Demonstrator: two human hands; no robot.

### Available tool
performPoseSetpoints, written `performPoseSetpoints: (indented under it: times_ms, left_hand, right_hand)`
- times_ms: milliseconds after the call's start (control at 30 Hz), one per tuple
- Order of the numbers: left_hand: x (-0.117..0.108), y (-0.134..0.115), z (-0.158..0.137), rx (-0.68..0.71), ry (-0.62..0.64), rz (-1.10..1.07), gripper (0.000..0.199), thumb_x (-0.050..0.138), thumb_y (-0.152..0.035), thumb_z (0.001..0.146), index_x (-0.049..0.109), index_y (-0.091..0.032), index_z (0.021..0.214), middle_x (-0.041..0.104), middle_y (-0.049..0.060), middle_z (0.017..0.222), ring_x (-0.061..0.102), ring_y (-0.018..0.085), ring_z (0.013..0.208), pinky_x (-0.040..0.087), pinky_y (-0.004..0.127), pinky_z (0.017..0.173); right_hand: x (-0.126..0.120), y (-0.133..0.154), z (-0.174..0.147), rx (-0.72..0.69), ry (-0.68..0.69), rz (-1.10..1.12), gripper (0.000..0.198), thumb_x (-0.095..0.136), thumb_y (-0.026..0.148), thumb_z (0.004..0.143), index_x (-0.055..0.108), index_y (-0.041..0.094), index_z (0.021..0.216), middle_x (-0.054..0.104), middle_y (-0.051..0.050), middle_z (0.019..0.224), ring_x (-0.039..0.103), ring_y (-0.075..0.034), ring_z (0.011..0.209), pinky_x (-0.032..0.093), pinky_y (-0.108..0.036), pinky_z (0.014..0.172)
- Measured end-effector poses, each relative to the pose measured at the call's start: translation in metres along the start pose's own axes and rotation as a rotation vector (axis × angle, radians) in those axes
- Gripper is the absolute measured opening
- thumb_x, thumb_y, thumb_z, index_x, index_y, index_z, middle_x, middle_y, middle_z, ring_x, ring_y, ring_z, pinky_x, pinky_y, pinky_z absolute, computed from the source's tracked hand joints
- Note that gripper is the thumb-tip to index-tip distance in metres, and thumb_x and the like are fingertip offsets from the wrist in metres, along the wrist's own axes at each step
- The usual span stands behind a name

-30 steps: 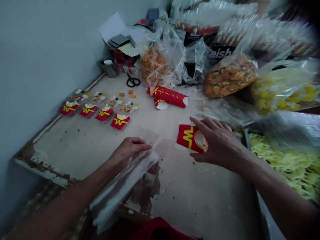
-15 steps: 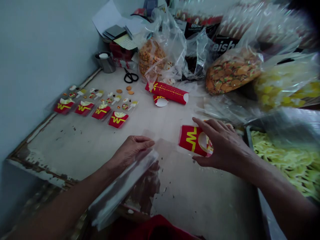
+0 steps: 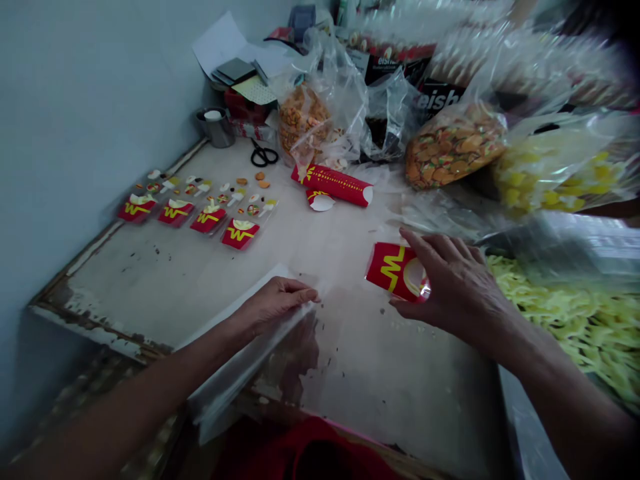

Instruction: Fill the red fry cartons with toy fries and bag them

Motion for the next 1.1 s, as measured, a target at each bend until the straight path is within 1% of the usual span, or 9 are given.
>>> performPoseSetpoints:
  times_ms: [133, 267, 433, 500, 567, 700, 800, 967, 1100]
  left_hand:
    - [-0.005, -0.007, -0.007, 0.036, -0.062, -0.08, 0.025, 0.081, -0.043, 0.071, 0.076, -0.019, 0.076, 0.066, 0.0, 0.072, 0.055, 0.013, 0.07, 0.039, 0.025, 0.068]
    - [-0.01, -0.011, -0.006, 0.055, -0.136, -0.139, 0.028, 0.088, -0.036, 0.062, 0.072, -0.016, 0.072, 0.066, -0.001, 0.071, 0.058, 0.012, 0.069, 0.043, 0.026, 0.072]
    - [-0.02, -0.024, -0.003, 0.117, -0.33, 0.055, 0.03, 0.09, -0.033, 0.058, 0.07, -0.015, 0.072, 0.063, -0.001, 0.065, 0.054, 0.011, 0.062, 0.04, 0.025, 0.06]
    - [-0.019, -0.027, -0.002, 0.114, -0.361, 0.101, 0.034, 0.09, -0.033, 0.056, 0.071, -0.016, 0.078, 0.06, -0.002, 0.062, 0.051, 0.01, 0.058, 0.038, 0.024, 0.054]
    - [-0.014, -0.028, 0.0, 0.107, -0.339, 0.097, 0.039, 0.091, -0.033, 0.054, 0.071, -0.017, 0.084, 0.059, -0.003, 0.06, 0.049, 0.01, 0.054, 0.037, 0.024, 0.051]
    - [0.0, -0.03, 0.003, 0.108, -0.182, 0.061, 0.045, 0.092, -0.031, 0.053, 0.066, -0.019, 0.088, 0.064, -0.003, 0.063, 0.056, 0.012, 0.057, 0.044, 0.025, 0.054]
    - [0.004, -0.033, 0.006, 0.131, -0.083, 0.065, 0.049, 0.093, -0.026, 0.051, 0.06, -0.02, 0.086, 0.064, -0.005, 0.063, 0.058, 0.011, 0.058, 0.045, 0.024, 0.056]
    - [0.007, -0.028, 0.02, 0.099, -0.041, 0.091, 0.052, 0.093, -0.021, 0.047, 0.054, -0.02, 0.082, 0.062, -0.006, 0.063, 0.059, 0.012, 0.058, 0.043, 0.023, 0.055]
    - [0.013, -0.028, 0.028, 0.111, -0.012, 0.126, 0.055, 0.092, -0.023, 0.048, 0.052, -0.021, 0.086, 0.065, -0.005, 0.065, 0.061, 0.013, 0.06, 0.045, 0.024, 0.057]
  right_hand:
    - [-0.002, 0.006, -0.002, -0.011, 0.027, 0.041, 0.106, 0.074, 0.056, 0.07, 0.028, 0.019, 0.158, 0.055, -0.019, 0.133, 0.05, -0.044, 0.121, 0.039, -0.057, 0.097]
    - [-0.003, 0.009, 0.0, -0.023, 0.038, 0.05, 0.107, 0.074, 0.057, 0.069, 0.027, 0.02, 0.158, 0.055, -0.019, 0.133, 0.05, -0.043, 0.121, 0.039, -0.056, 0.097]
    - [-0.011, 0.018, 0.001, -0.045, -0.007, -0.001, 0.105, 0.074, 0.055, 0.072, 0.024, 0.021, 0.159, 0.055, -0.017, 0.131, 0.049, -0.04, 0.115, 0.038, -0.053, 0.095]
    - [-0.011, 0.023, 0.001, -0.043, -0.013, -0.034, 0.104, 0.073, 0.052, 0.074, 0.023, 0.021, 0.159, 0.056, -0.017, 0.129, 0.049, -0.039, 0.114, 0.037, -0.052, 0.095]
    - [-0.009, 0.027, 0.001, -0.03, -0.007, -0.082, 0.101, 0.073, 0.047, 0.075, 0.023, 0.02, 0.158, 0.056, -0.017, 0.127, 0.048, -0.039, 0.113, 0.037, -0.051, 0.096]
    - [0.002, 0.032, -0.003, -0.011, -0.014, -0.146, 0.099, 0.071, 0.039, 0.077, 0.019, 0.02, 0.159, 0.056, -0.017, 0.126, 0.047, -0.04, 0.113, 0.036, -0.052, 0.095]
    - [0.011, 0.033, -0.007, 0.02, -0.022, -0.138, 0.098, 0.07, 0.038, 0.078, 0.018, 0.02, 0.16, 0.057, -0.017, 0.126, 0.047, -0.04, 0.114, 0.035, -0.053, 0.095]
    - [0.026, 0.046, -0.004, 0.03, 0.023, -0.047, 0.097, 0.071, 0.045, 0.077, 0.024, 0.019, 0.158, 0.057, -0.016, 0.126, 0.047, -0.037, 0.115, 0.036, -0.05, 0.097]
    - [0.019, 0.041, 0.006, 0.063, -0.021, -0.044, 0.1, 0.071, 0.044, 0.077, 0.021, 0.019, 0.159, 0.056, -0.017, 0.127, 0.046, -0.039, 0.115, 0.035, -0.052, 0.096]
Point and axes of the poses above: each hand's wrist, its own z-axis towards the middle knuckle, its own x-axis out of the palm, y = z × x, the point moved 10 cm from there along z, towards the middle knuckle
